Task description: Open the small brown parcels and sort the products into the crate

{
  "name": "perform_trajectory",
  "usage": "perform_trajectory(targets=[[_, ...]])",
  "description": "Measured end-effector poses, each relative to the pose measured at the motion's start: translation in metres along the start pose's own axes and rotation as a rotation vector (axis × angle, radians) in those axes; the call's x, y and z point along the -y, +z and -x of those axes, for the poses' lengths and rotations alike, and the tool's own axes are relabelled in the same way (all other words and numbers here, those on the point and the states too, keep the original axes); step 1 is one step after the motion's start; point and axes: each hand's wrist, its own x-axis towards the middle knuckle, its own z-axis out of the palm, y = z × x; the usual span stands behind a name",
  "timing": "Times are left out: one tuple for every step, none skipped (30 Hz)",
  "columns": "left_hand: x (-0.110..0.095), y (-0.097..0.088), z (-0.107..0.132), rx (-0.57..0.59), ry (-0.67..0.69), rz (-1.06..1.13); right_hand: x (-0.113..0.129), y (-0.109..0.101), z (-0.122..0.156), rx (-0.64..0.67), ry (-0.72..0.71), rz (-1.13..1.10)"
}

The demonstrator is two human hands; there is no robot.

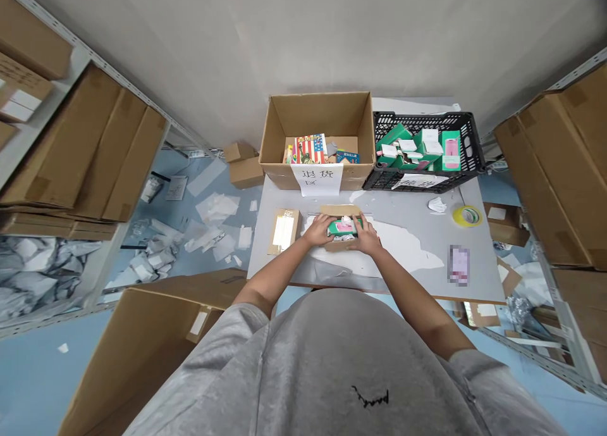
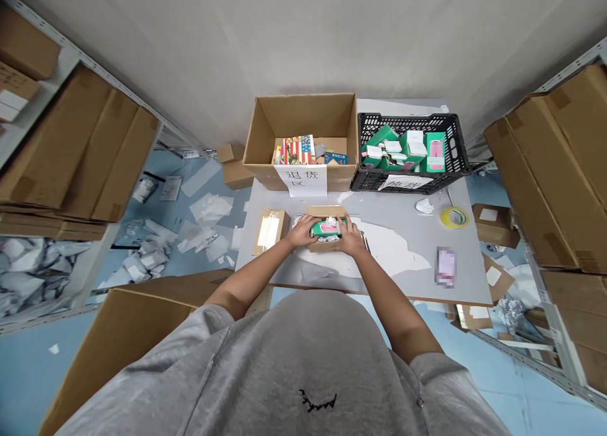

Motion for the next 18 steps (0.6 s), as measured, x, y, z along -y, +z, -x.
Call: perform_trajectory(targets=[[0.0,0.0,0.0,-0.013,0.032,-0.006,0.0,0.0,0.001,-0.007,0.002,-0.032],[-0.001,0.0,0.001,-0.02,0.059,-0.019,0.0,0.0,0.002,-0.017,0.01,-0.059],[-0.001,0.001,0.001,-0.022,0.078,-0.035,0.0,0.0,0.003,-0.029,0.023,-0.078],[-0.001,0.001,0.001,-0.022,0.089,-0.051,0.001,0.0,0.004,-0.038,0.036,-0.087],[-0.001,0.001,0.001,-0.023,0.096,-0.068,0.001,0.0,0.005,-0.043,0.046,-0.089],[-0.002,0.001,0.001,-0.024,0.103,-0.09,0.002,0.0,0.007,-0.047,0.054,-0.088],[-0.002,0.002,0.001,-0.022,0.114,-0.116,0.004,0.001,0.008,-0.056,0.063,-0.088],[-0.003,0.002,0.001,-0.018,0.13,-0.146,0.006,0.001,0.009,-0.072,0.078,-0.09],[-0.004,0.002,0.001,-0.011,0.15,-0.177,0.008,0.001,0.01,-0.092,0.099,-0.092],[-0.005,0.003,0.001,-0.003,0.172,-0.207,0.011,0.001,0.011,-0.113,0.123,-0.094],[-0.005,0.004,0.001,0.003,0.192,-0.235,0.014,0.002,0.012,-0.132,0.154,-0.093],[-0.005,0.005,0.0,0.007,0.208,-0.26,0.017,0.002,0.012,-0.142,0.184,-0.088],[-0.005,0.007,-0.001,0.007,0.218,-0.282,0.019,0.001,0.012,-0.144,0.21,-0.078],[-0.004,0.009,-0.003,0.008,0.222,-0.301,0.022,0.001,0.011,-0.139,0.229,-0.065],[-0.002,0.011,-0.004,0.012,0.222,-0.314,0.024,-0.001,0.011,-0.13,0.241,-0.047],[-0.001,0.013,-0.006,0.021,0.218,-0.323,0.025,-0.002,0.01,-0.119,0.249,-0.026],[0.001,0.015,-0.007,0.034,0.212,-0.327,0.027,-0.004,0.01,-0.106,0.252,-0.002],[0.003,0.016,-0.008,0.049,0.206,-0.321,0.027,-0.007,0.009,-0.09,0.253,0.022]])
